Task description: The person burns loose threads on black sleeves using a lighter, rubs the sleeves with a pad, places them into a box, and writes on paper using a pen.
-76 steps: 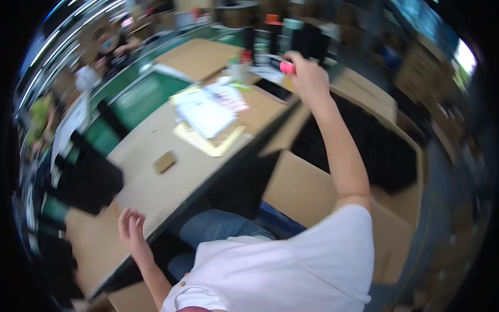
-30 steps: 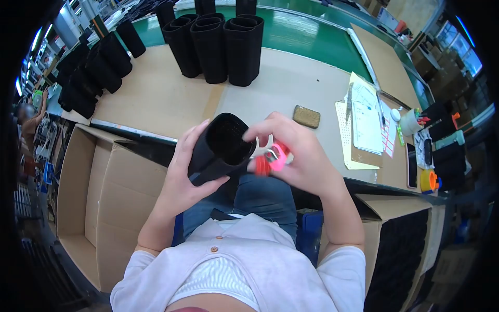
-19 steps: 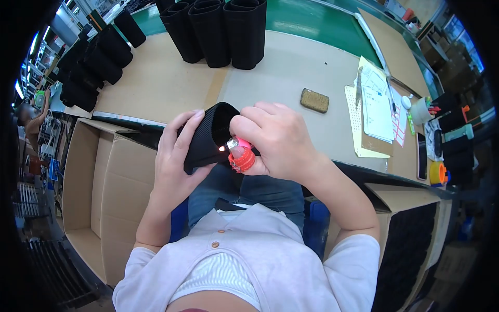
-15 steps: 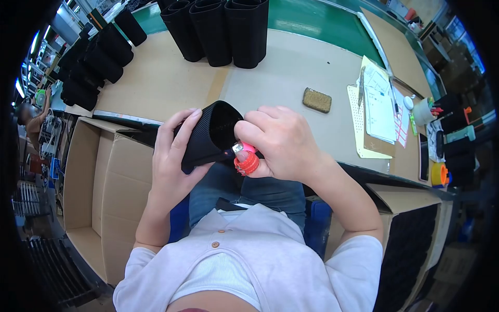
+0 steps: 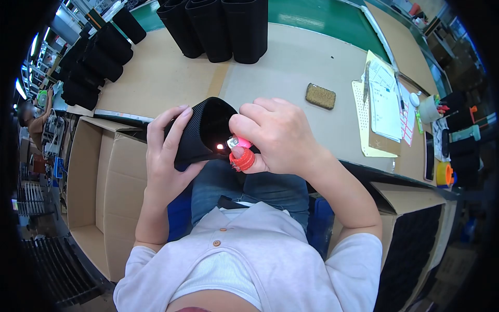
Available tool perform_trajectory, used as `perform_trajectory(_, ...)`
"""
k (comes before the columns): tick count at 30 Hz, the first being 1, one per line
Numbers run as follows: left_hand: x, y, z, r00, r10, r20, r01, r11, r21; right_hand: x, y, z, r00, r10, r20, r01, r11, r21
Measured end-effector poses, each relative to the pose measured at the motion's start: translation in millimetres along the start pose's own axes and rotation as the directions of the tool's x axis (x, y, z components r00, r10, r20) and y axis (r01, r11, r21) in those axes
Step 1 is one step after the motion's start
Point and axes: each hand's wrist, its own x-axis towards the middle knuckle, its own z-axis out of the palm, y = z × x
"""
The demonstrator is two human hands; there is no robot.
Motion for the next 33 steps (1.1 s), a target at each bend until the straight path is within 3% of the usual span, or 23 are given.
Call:
perform_trajectory(12, 3.9, -1.9, 4.1, 0.999, 0.001, -0.046, 0.0, 1.0, 0.018, -9.2, -14.8, 1.5, 0.989, -0.117, -0.094, 0.115, 0.993, -0.024)
perform_trajectory(16, 0.6, -5.9, 8.8, 0.999, -0.045, -0.017, 0.043, 0.989, -0.143, -4.5, -12.9, -0.1, 0.994, 0.092, 0.056, -0.107, 0.903, 0.417)
perform_trajectory(17, -3.3, -6.7, 12.0, 0.999, -0.049, -0.024, 0.045, 0.989, -0.139, -3.8, -12.9, 0.0, 0.995, 0.084, 0.057, -0.1, 0.903, 0.418)
perform_trajectory(19, -17.0, -6.4, 25.1, 0.938, -0.327, 0.115, 0.328, 0.732, -0.597, -5.1, -12.4, 0.9, 0.914, 0.383, 0.137, -0.331, 0.505, 0.797)
perform_trajectory(21, -24.0, -5.1, 34.9, 0.811, -0.455, 0.367, 0.5, 0.213, -0.84, -7.9, -11.6, 4.2, 0.742, 0.568, 0.355, -0.38, -0.079, 0.921)
perform_trajectory(22, -22.8, -3.3, 35.9, 0.811, -0.456, 0.367, 0.5, 0.212, -0.84, -9.2, -11.7, 6.5, 0.742, 0.568, 0.356, -0.382, -0.079, 0.921)
perform_trajectory(26, -14.6, 3.1, 35.9, 0.637, -0.581, 0.507, 0.593, -0.052, -0.804, -17.2, -13.7, 19.8, 0.718, 0.477, 0.507, -0.348, -0.386, 0.855)
perform_trajectory(28, -12.3, -3.3, 34.7, 0.664, -0.602, 0.443, 0.518, -0.057, -0.854, -40.6, -5.6, 37.1, 0.823, 0.091, 0.561, -0.558, -0.054, 0.828)
perform_trajectory(30, -10.2, -13.5, 32.7, 0.708, -0.631, 0.316, 0.366, -0.054, -0.929, -53.7, -9.7, 36.8, 0.791, -0.004, 0.612, -0.612, 0.005, 0.791)
perform_trajectory(31, -11.8, -17.1, 31.9, 0.722, -0.645, 0.252, 0.289, -0.05, -0.956, -60.3, -11.6, 34.4, 0.748, -0.081, 0.658, -0.655, 0.067, 0.753)
perform_trajectory(32, -17.7, -20.3, 32.6, 0.718, -0.648, 0.253, 0.292, -0.049, -0.955, -65.4, -12.2, 24.8, 0.599, 0.186, 0.779, -0.775, -0.112, 0.623)
perform_trajectory(33, -27.0, -24.2, 35.7, 0.756, -0.613, 0.23, 0.277, -0.018, -0.961, -67.3, -14.6, 14.3, 0.354, 0.403, 0.844, -0.805, -0.329, 0.495)
